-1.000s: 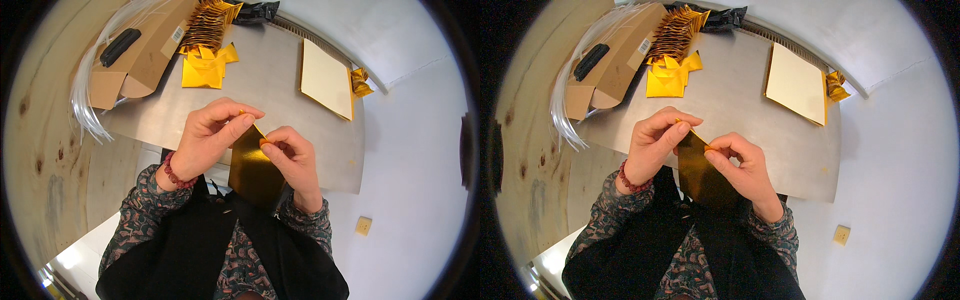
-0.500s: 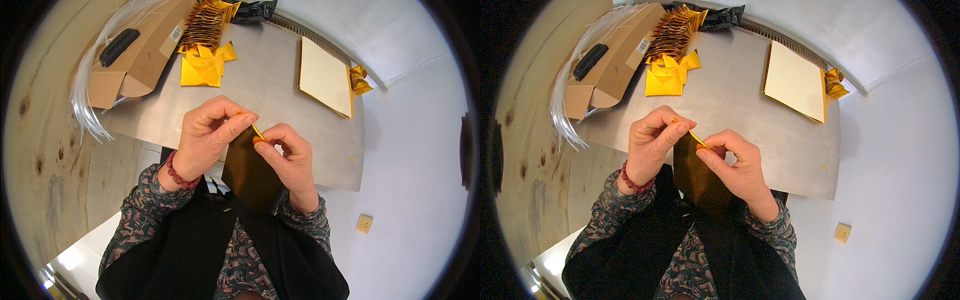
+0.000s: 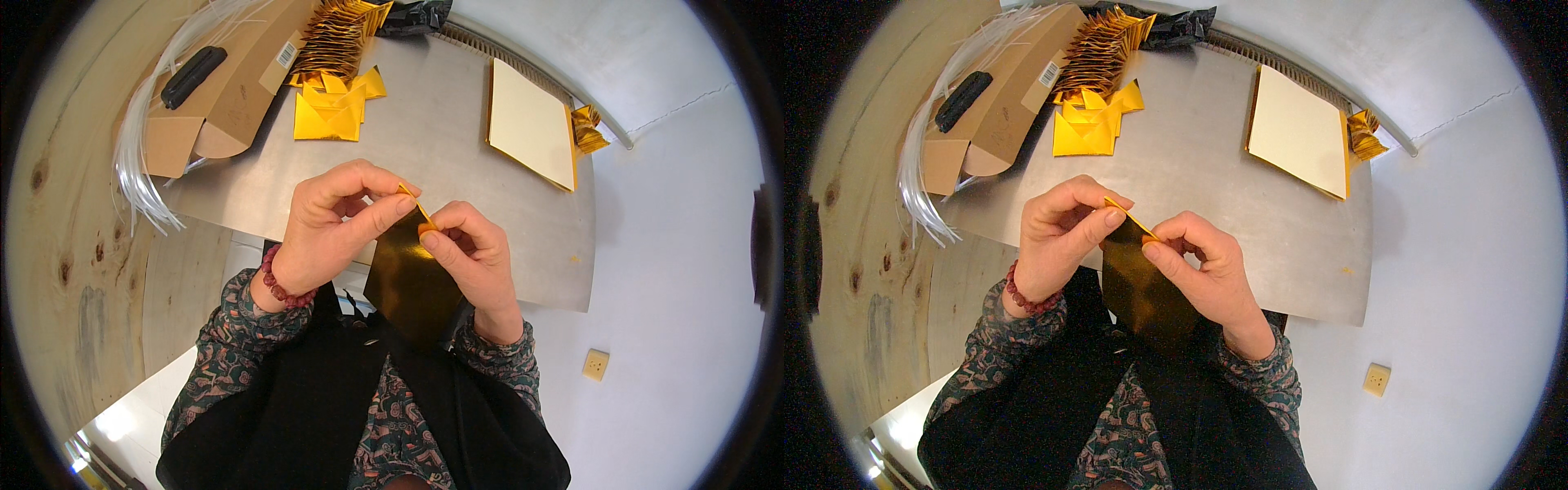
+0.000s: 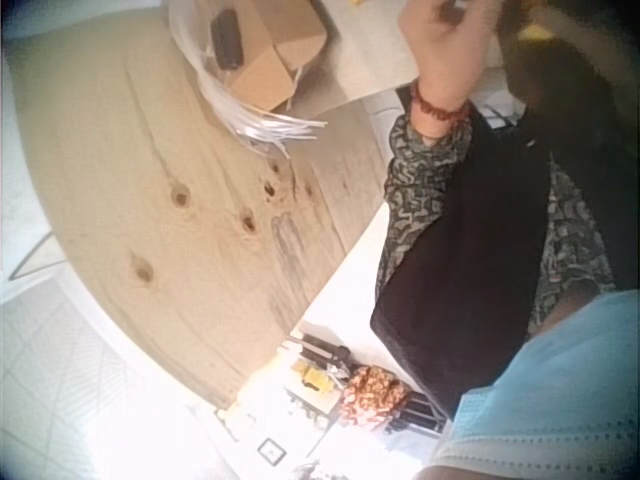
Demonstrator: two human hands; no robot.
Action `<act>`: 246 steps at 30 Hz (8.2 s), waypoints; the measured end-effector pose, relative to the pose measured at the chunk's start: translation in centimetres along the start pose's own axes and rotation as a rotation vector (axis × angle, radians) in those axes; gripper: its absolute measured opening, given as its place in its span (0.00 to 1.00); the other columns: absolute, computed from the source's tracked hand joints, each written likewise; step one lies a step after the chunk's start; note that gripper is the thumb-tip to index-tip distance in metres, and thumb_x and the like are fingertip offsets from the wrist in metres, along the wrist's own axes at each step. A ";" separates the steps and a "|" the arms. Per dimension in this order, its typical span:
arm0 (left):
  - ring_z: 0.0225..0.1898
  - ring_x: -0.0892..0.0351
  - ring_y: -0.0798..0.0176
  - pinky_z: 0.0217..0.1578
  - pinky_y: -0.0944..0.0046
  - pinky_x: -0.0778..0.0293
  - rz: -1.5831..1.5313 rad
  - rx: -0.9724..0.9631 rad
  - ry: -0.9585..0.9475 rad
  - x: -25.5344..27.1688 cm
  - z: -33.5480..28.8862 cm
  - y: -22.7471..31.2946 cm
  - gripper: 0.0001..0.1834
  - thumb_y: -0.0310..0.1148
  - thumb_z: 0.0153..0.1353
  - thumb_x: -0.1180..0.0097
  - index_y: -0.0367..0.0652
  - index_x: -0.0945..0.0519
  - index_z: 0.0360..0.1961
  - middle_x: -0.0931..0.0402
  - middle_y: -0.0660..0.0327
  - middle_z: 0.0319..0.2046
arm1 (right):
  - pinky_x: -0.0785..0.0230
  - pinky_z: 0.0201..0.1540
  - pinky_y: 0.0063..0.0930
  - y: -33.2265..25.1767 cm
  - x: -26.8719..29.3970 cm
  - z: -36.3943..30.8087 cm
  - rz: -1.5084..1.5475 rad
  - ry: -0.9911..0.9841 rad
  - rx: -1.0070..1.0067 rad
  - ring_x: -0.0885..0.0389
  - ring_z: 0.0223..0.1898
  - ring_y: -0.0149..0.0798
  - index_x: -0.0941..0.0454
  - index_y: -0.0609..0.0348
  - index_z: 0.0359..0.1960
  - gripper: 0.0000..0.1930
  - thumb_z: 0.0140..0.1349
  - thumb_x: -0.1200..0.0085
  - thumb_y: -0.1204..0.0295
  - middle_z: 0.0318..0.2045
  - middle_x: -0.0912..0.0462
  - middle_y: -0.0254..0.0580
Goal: The person folds yellow metallic paper into small triangular packets on a metal table. They repeatedly fold, crease, and stack the finished packets, then begin folding a larger sheet of the same material.
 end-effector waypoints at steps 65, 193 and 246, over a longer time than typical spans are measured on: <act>0.25 0.23 0.76 0.27 0.74 0.29 0.159 0.373 -0.057 0.6 -1.1 -4.9 0.27 0.47 0.88 0.58 0.37 0.15 0.42 0.17 0.66 0.29 | 0.34 0.39 0.17 3.8 0.0 0.4 0.095 -0.244 -0.287 0.29 0.36 0.18 0.17 0.60 0.46 0.08 0.79 0.39 0.67 0.33 0.22 0.22; 0.59 0.29 0.41 0.63 0.49 0.26 1.018 -0.058 -0.588 -9.0 -5.4 -6.6 0.34 0.34 0.59 0.24 0.33 0.21 0.65 0.27 0.49 0.61 | 0.53 0.77 0.74 6.2 7.1 -1.1 -1.239 0.463 0.025 0.26 0.73 0.48 0.18 0.54 0.61 0.19 0.70 0.41 0.68 0.66 0.17 0.43; 0.63 0.23 0.48 0.67 0.51 0.28 0.734 -0.328 -0.867 -8.4 7.2 -12.5 0.18 0.36 0.60 0.24 0.45 0.16 0.49 0.17 0.57 0.58 | 0.50 0.78 0.72 6.6 6.9 -0.9 -1.262 0.415 -0.011 0.28 0.74 0.47 0.21 0.55 0.64 0.21 0.72 0.42 0.66 0.68 0.20 0.42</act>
Point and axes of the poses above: each hand's wrist, its own z-axis towards the middle knuckle, its own x-axis out of the back of the hand, y = z × x, the point moved 10 cm from there along z, towards the middle knuckle
